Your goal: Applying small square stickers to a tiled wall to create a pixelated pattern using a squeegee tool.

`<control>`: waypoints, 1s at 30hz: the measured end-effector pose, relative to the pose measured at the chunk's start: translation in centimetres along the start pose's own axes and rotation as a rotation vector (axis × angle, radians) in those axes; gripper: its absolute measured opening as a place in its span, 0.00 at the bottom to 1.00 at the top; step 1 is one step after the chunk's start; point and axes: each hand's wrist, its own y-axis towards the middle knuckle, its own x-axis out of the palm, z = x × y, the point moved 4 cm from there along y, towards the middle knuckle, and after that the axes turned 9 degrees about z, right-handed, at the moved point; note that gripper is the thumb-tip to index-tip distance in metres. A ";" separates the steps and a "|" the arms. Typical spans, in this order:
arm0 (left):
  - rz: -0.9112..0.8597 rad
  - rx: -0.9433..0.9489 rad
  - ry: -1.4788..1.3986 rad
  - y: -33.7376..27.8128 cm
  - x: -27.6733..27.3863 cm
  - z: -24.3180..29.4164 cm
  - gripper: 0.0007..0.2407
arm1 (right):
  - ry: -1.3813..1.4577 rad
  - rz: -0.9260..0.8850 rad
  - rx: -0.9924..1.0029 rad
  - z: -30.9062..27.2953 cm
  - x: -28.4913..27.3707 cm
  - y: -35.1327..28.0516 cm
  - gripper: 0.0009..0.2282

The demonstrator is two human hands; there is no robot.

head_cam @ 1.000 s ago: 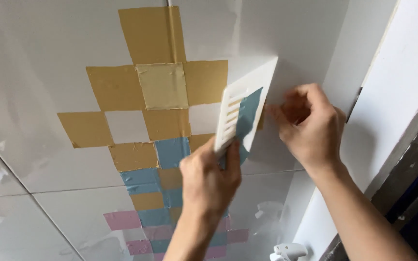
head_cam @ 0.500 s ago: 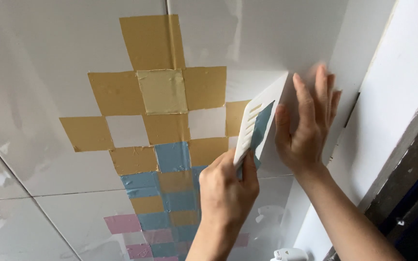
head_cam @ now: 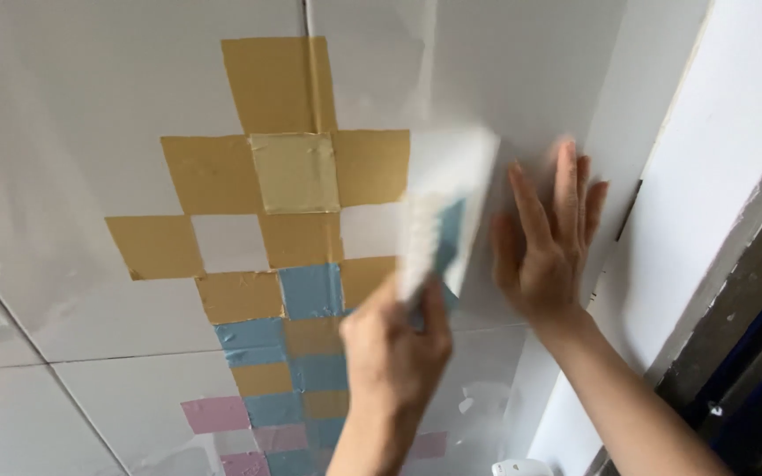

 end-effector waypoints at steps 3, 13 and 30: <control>-0.233 -0.206 0.048 -0.3 0.8 -1.5 0.14 | -0.048 -0.024 -0.093 0.7 -0.2 -0.1 0.19; 0.091 -0.169 0.125 -1.1 0.5 -3.1 0.17 | -0.062 0.071 0.087 0.8 -0.5 1.6 0.21; 0.073 -0.077 0.133 0.3 -0.4 -1.8 0.16 | -0.002 0.066 0.167 0.5 -0.4 1.5 0.24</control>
